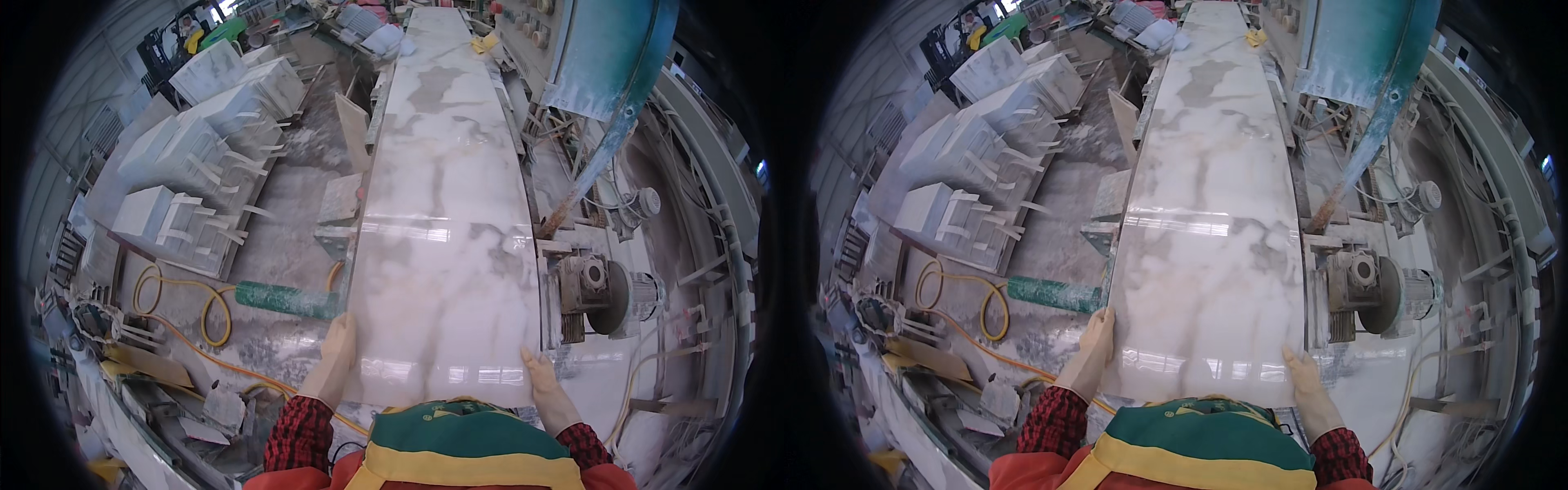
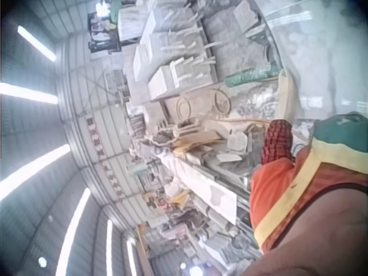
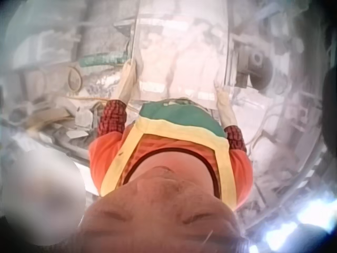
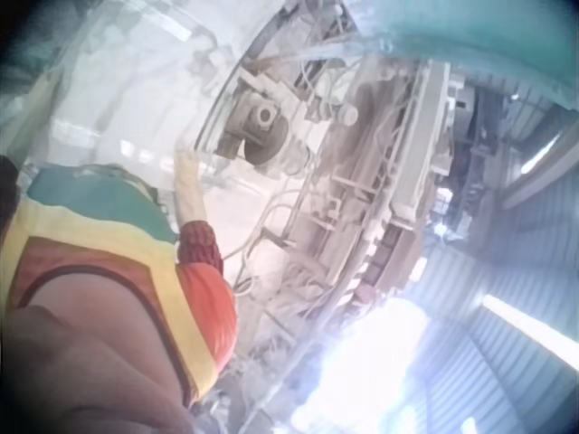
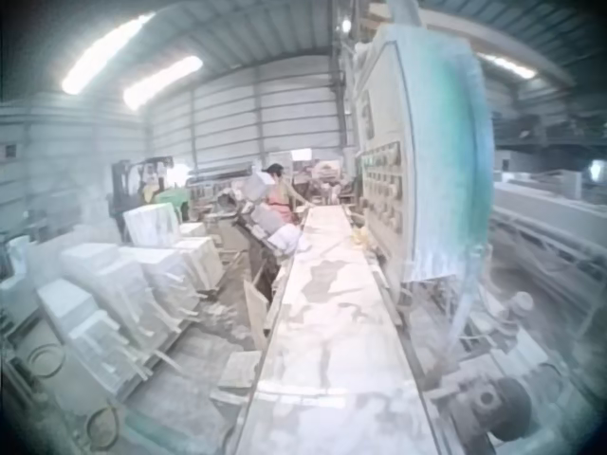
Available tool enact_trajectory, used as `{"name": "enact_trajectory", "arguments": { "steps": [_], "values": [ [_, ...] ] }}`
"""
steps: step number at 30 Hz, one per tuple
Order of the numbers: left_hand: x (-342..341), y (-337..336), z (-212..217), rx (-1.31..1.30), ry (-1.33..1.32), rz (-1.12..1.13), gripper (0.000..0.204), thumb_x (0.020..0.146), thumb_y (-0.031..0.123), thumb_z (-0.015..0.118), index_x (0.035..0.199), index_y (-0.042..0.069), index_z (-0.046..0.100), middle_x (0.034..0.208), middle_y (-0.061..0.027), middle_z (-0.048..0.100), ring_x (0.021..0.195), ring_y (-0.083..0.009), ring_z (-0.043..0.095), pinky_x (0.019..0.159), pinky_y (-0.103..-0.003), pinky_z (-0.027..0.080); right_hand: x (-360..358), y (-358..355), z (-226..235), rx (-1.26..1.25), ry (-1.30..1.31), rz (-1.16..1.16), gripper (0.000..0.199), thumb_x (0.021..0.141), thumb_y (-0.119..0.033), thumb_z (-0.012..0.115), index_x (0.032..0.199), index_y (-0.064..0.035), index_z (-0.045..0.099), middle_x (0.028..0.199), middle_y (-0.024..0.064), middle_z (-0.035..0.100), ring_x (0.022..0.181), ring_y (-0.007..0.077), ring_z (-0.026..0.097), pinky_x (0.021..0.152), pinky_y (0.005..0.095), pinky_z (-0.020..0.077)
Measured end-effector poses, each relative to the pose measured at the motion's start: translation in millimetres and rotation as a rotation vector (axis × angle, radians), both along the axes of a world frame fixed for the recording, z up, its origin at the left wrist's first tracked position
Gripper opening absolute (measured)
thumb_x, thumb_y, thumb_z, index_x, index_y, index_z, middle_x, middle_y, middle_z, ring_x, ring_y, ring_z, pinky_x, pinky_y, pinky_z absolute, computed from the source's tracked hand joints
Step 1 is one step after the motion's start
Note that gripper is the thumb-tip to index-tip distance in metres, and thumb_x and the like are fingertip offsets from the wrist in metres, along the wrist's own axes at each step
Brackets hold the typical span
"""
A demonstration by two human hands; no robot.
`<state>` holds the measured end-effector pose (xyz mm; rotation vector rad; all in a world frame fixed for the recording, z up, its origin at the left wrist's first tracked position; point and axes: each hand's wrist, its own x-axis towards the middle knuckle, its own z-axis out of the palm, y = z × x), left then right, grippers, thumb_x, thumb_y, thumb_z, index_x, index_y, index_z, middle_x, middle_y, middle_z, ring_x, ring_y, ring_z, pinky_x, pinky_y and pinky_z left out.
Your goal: The person repeatedly picks up large white slabs from a conveyor belt, turns them over, and places them back on the belt. This action is performed continuously throughout the clip.
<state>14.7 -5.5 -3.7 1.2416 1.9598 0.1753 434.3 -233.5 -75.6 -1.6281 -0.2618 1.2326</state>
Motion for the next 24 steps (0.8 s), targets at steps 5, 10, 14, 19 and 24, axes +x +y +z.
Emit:
{"name": "enact_trajectory", "arguments": {
  "steps": [5, 10, 14, 19, 24],
  "values": [
    [1, 4, -2, 0.032, 0.019, -0.034, 0.074, 0.107, 0.070, 0.036, 0.162, 0.023, 0.053, 0.161, -0.0167, 0.059, 0.149, -0.0431, 0.054, 0.126, -0.046, 0.038, 3, -5, -10, 0.021, -0.031, 0.041, 0.059, 0.104, -0.035, 0.080, 0.144, 0.0052, 0.065, 0.131, 0.0131, 0.074, 0.114, 0.0212, 0.071, 0.097, 0.0368, 0.0587],
    [2, 4, -5, 0.038, 0.042, -0.048, 0.073, 0.109, 0.069, 0.032, 0.162, 0.024, 0.052, 0.160, -0.0170, 0.060, 0.147, -0.0452, 0.055, 0.124, -0.047, 0.040, -6, 0, 3, 0.083, -0.031, 0.032, 0.058, 0.105, -0.035, 0.079, 0.145, 0.0047, 0.065, 0.130, 0.0112, 0.074, 0.113, 0.0195, 0.070, 0.097, 0.0353, 0.0586],
    [2, 9, 1, -0.032, 0.040, -0.045, 0.075, 0.108, 0.075, 0.033, 0.163, 0.027, 0.051, 0.161, -0.0132, 0.060, 0.147, -0.0402, 0.056, 0.124, -0.043, 0.040, -1, -7, -8, 0.097, -0.043, 0.057, 0.057, 0.106, -0.035, 0.078, 0.146, 0.0033, 0.064, 0.132, 0.0093, 0.074, 0.113, 0.0184, 0.070, 0.098, 0.0344, 0.0579],
    [2, 14, 1, 0.005, 0.066, -0.081, 0.073, 0.109, 0.070, 0.031, 0.161, 0.024, 0.052, 0.157, -0.0169, 0.062, 0.144, -0.0425, 0.058, 0.123, -0.047, 0.041, 1, 1, -9, 0.032, -0.016, 0.036, 0.055, 0.106, -0.034, 0.079, 0.146, 0.0014, 0.065, 0.130, 0.0082, 0.075, 0.112, 0.0184, 0.070, 0.098, 0.0345, 0.0577],
    [1, 25, 11, 0.011, 0.098, -0.162, 0.069, 0.110, 0.070, 0.036, 0.153, 0.022, 0.060, 0.149, -0.0157, 0.068, 0.138, -0.0415, 0.063, 0.116, -0.048, 0.047, 3, 6, -9, 0.058, 0.006, 0.009, 0.052, 0.105, -0.032, 0.079, 0.143, 0.0013, 0.067, 0.128, 0.0089, 0.075, 0.112, 0.0186, 0.071, 0.096, 0.0349, 0.0583]
  ]
}}
